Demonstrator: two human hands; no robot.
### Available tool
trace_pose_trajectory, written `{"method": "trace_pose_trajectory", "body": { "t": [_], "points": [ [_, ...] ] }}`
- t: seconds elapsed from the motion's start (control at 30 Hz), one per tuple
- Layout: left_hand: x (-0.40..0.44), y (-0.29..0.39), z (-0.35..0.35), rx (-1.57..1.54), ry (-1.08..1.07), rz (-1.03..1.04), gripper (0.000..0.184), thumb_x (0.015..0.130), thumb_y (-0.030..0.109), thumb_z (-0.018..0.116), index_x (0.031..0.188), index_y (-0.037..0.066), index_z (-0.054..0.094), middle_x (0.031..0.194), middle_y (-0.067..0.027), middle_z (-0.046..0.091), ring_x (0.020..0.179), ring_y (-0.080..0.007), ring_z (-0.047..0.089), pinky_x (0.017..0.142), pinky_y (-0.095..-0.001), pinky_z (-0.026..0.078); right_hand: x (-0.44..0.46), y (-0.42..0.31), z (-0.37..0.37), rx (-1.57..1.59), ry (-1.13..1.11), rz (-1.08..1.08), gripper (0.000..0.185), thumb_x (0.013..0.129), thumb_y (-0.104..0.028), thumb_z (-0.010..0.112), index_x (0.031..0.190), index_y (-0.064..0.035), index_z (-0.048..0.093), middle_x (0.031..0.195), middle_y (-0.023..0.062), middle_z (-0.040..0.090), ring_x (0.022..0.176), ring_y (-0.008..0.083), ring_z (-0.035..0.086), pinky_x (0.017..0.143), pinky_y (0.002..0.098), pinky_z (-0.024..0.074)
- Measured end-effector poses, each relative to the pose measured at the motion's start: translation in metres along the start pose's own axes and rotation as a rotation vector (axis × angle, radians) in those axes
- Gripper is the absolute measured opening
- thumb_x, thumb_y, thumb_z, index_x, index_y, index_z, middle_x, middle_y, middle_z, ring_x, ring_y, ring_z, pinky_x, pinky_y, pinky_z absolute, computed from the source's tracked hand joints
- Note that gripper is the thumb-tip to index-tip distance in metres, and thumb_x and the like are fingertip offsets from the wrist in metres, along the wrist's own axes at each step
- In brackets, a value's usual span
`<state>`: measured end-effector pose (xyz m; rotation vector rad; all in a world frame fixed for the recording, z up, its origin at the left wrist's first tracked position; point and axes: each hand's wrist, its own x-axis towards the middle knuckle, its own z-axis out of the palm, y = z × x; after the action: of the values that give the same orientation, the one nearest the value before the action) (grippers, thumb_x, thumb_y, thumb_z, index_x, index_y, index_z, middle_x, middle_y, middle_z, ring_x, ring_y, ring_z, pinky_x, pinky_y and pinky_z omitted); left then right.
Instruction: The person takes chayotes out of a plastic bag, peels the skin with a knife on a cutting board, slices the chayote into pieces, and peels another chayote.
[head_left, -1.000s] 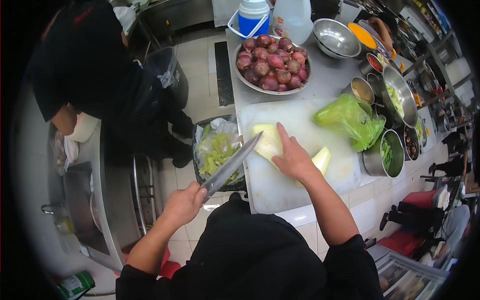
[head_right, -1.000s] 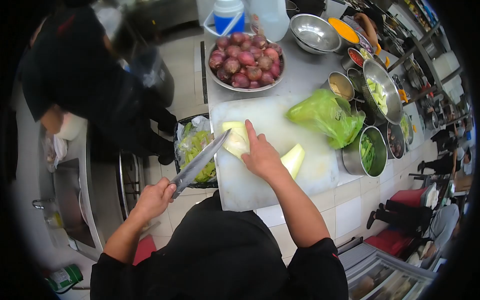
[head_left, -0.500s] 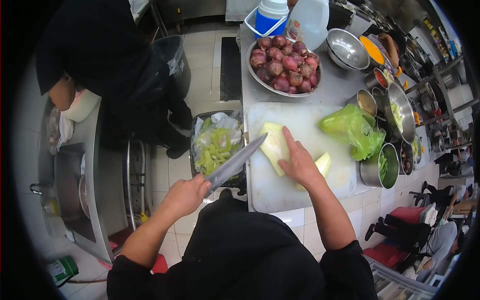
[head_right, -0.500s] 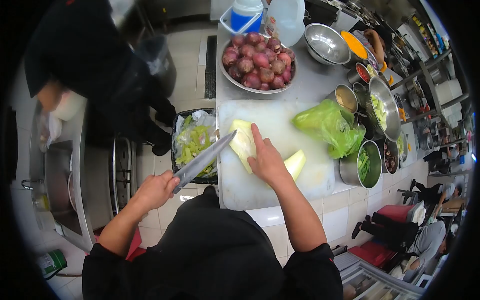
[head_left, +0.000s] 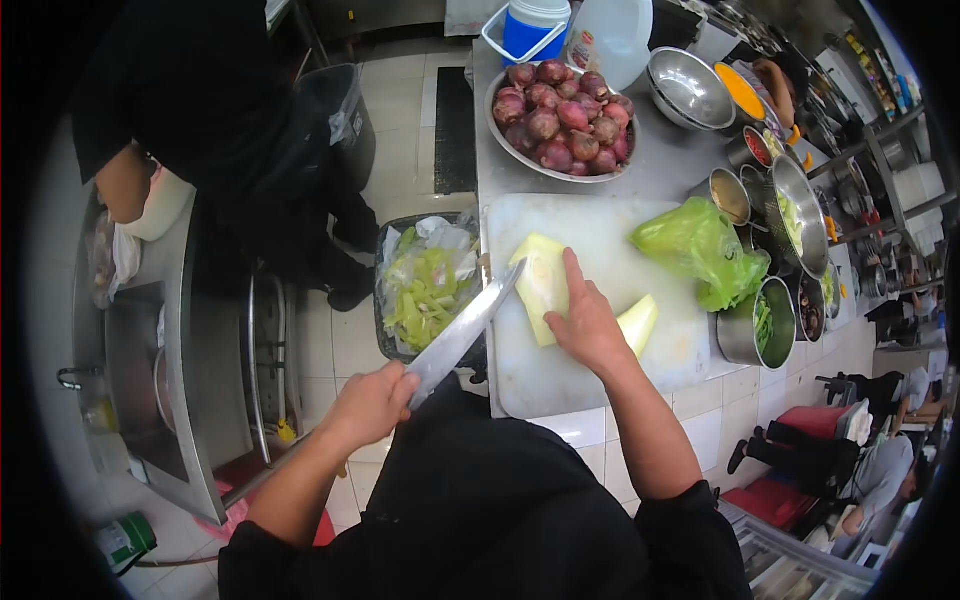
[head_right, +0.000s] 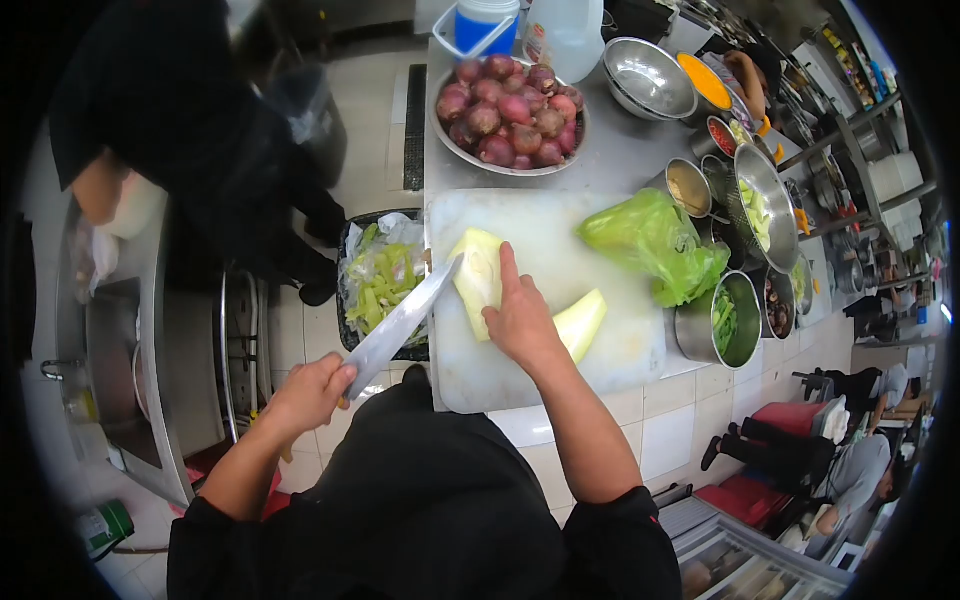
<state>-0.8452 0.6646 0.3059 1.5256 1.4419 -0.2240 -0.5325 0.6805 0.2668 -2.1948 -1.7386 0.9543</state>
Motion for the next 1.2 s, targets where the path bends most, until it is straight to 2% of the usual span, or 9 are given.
{"method": "trace_pose_trajectory", "body": {
  "t": [0.17, 0.4, 0.47, 0.6, 0.7, 0.97, 1.07, 1.17, 1.2],
  "points": [
    [0.016, 0.008, 0.0, 0.072, 0.041, 0.055, 0.038, 0.109, 0.036, 0.045, 0.101, 0.002, 0.058, 0.075, -0.0144, 0.073, 0.071, -0.0311, 0.074, 0.072, -0.0458, 0.055, 0.0, 0.001, 0.0, -0.003, 0.006, 0.0, 0.102, 0.088, -0.012, 0.073, 0.166, -0.0095, 0.007, 0.122, 0.0319, 0.058, 0.113, 0.0477, 0.061, 0.1, 0.0506, 0.0495],
    [0.012, -0.001, 0.018, -0.178, -0.156, -0.054, 0.041, 0.11, 0.038, 0.043, 0.112, 0.0, 0.058, 0.08, -0.0124, 0.072, 0.054, -0.0198, 0.064, 0.056, -0.0357, 0.053, -0.003, 0.0, 0.004, 0.042, 0.015, 0.029, 0.099, 0.088, -0.016, 0.073, 0.163, -0.0008, 0.01, 0.124, 0.0362, 0.061, 0.116, 0.0505, 0.061, 0.104, 0.0513, 0.0475],
    [0.014, -0.004, 0.02, -0.262, -0.219, -0.057, 0.041, 0.11, 0.038, 0.043, 0.114, 0.001, 0.058, 0.081, -0.0118, 0.071, 0.051, -0.0163, 0.061, 0.053, -0.0329, 0.052, -0.004, 0.004, 0.01, 0.018, 0.053, 0.002, 0.098, 0.089, -0.016, 0.072, 0.162, 0.0009, 0.011, 0.117, 0.0347, 0.065, 0.11, 0.049, 0.064, 0.1, 0.0502, 0.05],
    [0.014, 0.005, 0.023, -0.251, -0.217, -0.054, 0.042, 0.109, 0.039, 0.044, 0.114, 0.0, 0.058, 0.08, -0.0109, 0.07, 0.05, -0.0158, 0.059, 0.053, -0.0326, 0.051, -0.004, 0.001, 0.009, 0.081, -0.017, 0.093, 0.094, 0.09, -0.015, 0.071, 0.16, 0.0055, 0.011, 0.099, 0.0285, 0.072, 0.094, 0.0442, 0.07, 0.088, 0.0473, 0.0548],
    [0.018, 0.0, 0.029, -0.265, -0.236, -0.046, 0.042, 0.109, 0.039, 0.044, 0.115, 0.0, 0.058, 0.081, -0.0108, 0.07, 0.049, -0.0153, 0.058, 0.053, -0.0324, 0.051, -0.01, 0.001, 0.013, 0.139, 0.012, 0.074, 0.092, 0.091, -0.015, 0.069, 0.158, 0.0099, 0.011, 0.089, 0.0236, 0.073, 0.084, 0.0403, 0.072, 0.08, 0.0453, 0.0558],
    [0.032, -0.009, 0.039, -0.346, -0.303, 0.005, 0.042, 0.109, 0.039, 0.043, 0.119, 0.002, 0.06, 0.08, -0.009, 0.069, 0.049, -0.012, 0.057, 0.053, -0.0308, 0.049, -0.013, 0.003, 0.015, 0.179, 0.038, 0.022, 0.088, 0.092, -0.013, 0.068, 0.156, 0.0138, 0.013, 0.087, 0.0237, 0.073, 0.082, 0.0399, 0.072, 0.078, 0.0455, 0.0556],
    [0.037, -0.019, 0.045, -0.397, -0.29, 0.04, 0.04, 0.109, 0.039, 0.046, 0.113, 0.002, 0.059, 0.078, -0.0142, 0.07, 0.053, -0.0224, 0.063, 0.057, -0.0378, 0.052, -0.011, 0.006, 0.012, 0.129, 0.022, 0.014, 0.085, 0.092, -0.013, 0.068, 0.155, 0.0122, 0.017, 0.092, 0.0256, 0.071, 0.087, 0.0423, 0.071, 0.081, 0.0469, 0.0557],
    [0.028, -0.021, 0.057, 0.16, 0.183, 0.324, 0.037, 0.107, 0.039, 0.051, 0.104, 0.002, 0.057, 0.078, -0.0201, 0.07, 0.063, -0.0377, 0.068, 0.063, -0.0474, 0.054, 0.001, 0.015, 0.008, -0.049, 0.076, 0.009, 0.081, 0.092, -0.013, 0.07, 0.154, 0.0103, 0.023, 0.112, 0.0289, 0.063, 0.1, 0.0467, 0.067, 0.087, 0.0497, 0.0551],
    [0.025, -0.019, 0.057, 0.198, 0.206, 0.32, 0.036, 0.106, 0.038, 0.052, 0.103, 0.003, 0.057, 0.078, -0.0208, 0.07, 0.067, -0.0407, 0.067, 0.064, -0.0497, 0.054, 0.002, 0.018, 0.008, -0.127, 0.104, 0.003, 0.079, 0.092, -0.013, 0.071, 0.153, 0.0098, 0.026, 0.12, 0.03, 0.06, 0.105, 0.0485, 0.065, 0.09, 0.0509, 0.0548]
  ]
}}
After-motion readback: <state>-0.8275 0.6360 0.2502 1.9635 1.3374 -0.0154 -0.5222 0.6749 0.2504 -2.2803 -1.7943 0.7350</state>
